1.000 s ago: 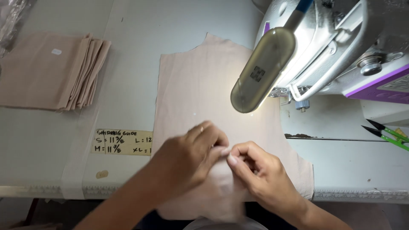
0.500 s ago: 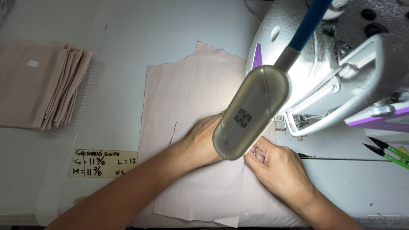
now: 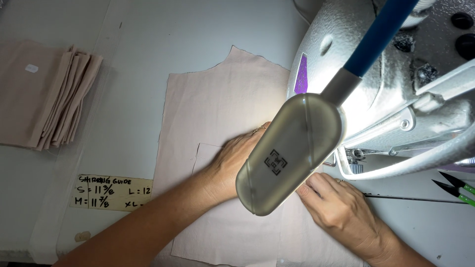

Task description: Folding and aligning fabric pieces on a sewing machine table using a guide

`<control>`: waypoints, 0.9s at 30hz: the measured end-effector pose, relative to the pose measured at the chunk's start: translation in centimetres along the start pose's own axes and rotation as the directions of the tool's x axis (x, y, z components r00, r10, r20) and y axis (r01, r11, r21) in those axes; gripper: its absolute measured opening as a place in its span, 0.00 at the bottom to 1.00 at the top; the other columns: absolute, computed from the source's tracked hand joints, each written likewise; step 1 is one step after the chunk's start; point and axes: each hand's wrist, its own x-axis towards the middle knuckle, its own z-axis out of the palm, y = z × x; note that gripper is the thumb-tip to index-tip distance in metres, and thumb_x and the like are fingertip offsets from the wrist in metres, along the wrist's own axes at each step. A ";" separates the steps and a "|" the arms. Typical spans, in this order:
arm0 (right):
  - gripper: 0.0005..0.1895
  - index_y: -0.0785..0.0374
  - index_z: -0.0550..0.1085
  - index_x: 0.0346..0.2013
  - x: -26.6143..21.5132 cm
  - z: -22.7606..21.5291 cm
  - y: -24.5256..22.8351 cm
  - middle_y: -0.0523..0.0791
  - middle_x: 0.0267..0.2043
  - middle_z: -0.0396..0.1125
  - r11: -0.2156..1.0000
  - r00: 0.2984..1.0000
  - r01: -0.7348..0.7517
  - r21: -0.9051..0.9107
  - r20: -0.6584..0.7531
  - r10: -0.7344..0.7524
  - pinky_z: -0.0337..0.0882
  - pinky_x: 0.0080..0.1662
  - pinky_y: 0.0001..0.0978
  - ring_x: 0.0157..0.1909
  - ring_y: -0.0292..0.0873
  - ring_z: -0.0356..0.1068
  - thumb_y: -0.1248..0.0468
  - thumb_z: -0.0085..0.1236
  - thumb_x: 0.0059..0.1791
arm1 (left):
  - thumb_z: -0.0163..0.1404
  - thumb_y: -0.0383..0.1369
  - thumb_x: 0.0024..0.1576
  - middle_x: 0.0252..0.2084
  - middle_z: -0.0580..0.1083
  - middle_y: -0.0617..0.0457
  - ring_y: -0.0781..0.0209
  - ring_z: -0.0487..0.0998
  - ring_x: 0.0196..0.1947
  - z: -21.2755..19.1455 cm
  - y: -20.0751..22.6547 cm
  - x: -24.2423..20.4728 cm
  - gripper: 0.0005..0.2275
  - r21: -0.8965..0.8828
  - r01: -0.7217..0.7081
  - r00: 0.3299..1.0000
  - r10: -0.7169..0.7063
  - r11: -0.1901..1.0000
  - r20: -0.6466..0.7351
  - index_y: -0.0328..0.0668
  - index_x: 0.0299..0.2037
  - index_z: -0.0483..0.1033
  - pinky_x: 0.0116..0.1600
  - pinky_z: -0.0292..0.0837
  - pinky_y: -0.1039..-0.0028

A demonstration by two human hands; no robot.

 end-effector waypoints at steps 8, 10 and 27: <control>0.09 0.59 0.71 0.33 0.1 0.4 0.3 0.41 0.27 0.54 0.998 0.998 0.039 -0.041 -0.045 -0.041 0.63 0.29 0.37 0.26 0.42 0.58 0.75 0.47 0.53 | 0.45 0.39 0.56 0.45 0.74 0.57 0.57 0.79 0.43 0.8 -1.0 0.4 0.15 -0.020 -0.090 0.994 0.089 0.996 -0.062 0.49 0.53 0.66 0.49 0.75 0.63; 0.09 0.60 0.71 0.33 0.0 0.5 0.4 0.41 0.27 0.54 0.999 0.999 0.036 -0.029 -0.039 -0.037 0.63 0.29 0.38 0.26 0.42 0.58 0.75 0.47 0.53 | 0.46 0.38 0.56 0.45 0.74 0.60 0.58 0.79 0.42 0.6 -0.7 0.4 0.14 -0.011 -0.068 0.996 0.068 0.998 -0.053 0.50 0.52 0.66 0.48 0.76 0.63; 0.12 0.58 0.68 0.25 -0.4 1.6 1.0 0.42 0.25 0.53 0.999 0.998 0.017 0.036 -0.054 -0.015 0.61 0.28 0.38 0.25 0.44 0.56 0.74 0.50 0.52 | 0.44 0.36 0.55 0.35 0.64 0.62 0.60 0.75 0.32 0.0 0.1 0.7 0.08 0.037 0.062 0.998 -0.063 0.997 0.000 0.51 0.38 0.57 0.36 0.69 0.62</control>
